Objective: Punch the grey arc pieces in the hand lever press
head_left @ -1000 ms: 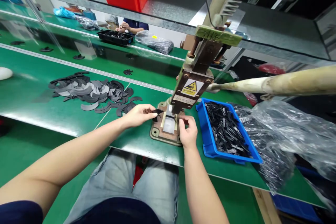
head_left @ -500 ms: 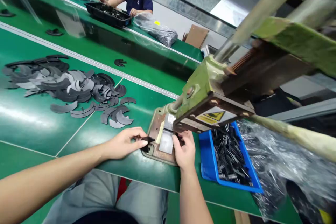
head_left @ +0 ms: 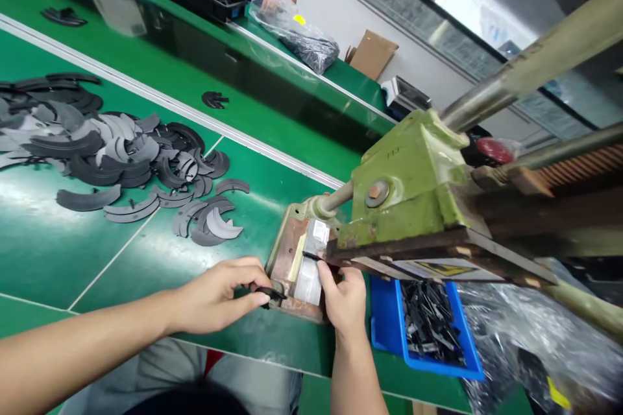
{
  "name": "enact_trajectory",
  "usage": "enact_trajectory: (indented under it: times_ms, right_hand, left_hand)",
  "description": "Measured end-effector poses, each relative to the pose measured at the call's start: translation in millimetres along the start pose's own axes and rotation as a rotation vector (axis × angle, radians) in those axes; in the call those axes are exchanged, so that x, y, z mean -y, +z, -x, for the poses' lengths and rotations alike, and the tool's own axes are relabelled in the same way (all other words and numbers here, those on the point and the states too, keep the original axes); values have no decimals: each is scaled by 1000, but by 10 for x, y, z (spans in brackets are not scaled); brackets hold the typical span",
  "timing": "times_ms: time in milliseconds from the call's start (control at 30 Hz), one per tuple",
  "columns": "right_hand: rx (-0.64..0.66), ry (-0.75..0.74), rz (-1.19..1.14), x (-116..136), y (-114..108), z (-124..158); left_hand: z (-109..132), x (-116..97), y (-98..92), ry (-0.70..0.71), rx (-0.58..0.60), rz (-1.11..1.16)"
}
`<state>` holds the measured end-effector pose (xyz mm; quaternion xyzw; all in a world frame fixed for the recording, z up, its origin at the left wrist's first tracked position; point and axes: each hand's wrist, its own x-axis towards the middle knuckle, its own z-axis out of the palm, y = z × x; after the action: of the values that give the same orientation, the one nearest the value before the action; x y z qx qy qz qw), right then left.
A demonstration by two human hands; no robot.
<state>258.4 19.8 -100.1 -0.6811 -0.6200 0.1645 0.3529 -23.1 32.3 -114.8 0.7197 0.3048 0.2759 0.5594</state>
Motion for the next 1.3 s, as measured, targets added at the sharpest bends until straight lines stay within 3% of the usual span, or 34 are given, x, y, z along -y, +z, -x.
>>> enact_trajectory:
  times_ms: [233, 467, 800, 967, 1100, 1300]
  right_hand:
    - [-18, -11, 2, 31, 3, 4]
    - [-26, -16, -1, 37, 6, -1]
    - [-20, -19, 21, 25, 18, 5]
    - [-78, -31, 39, 14, 2, 37]
    - [-59, -108, -16, 73, -47, 169]
    - [1, -238, -99, 232, -100, 521]
  left_hand:
    - [1, 2, 14, 23, -15, -21]
    - [-42, -43, -43, 151, -58, -97]
    - [-302, -219, -123, 266, 18, -252]
    - [-301, -133, -108, 52, -125, -59]
    - [-237, -95, -165, -154, -123, 277]
    - [-69, -317, -122, -387, -150, 791]
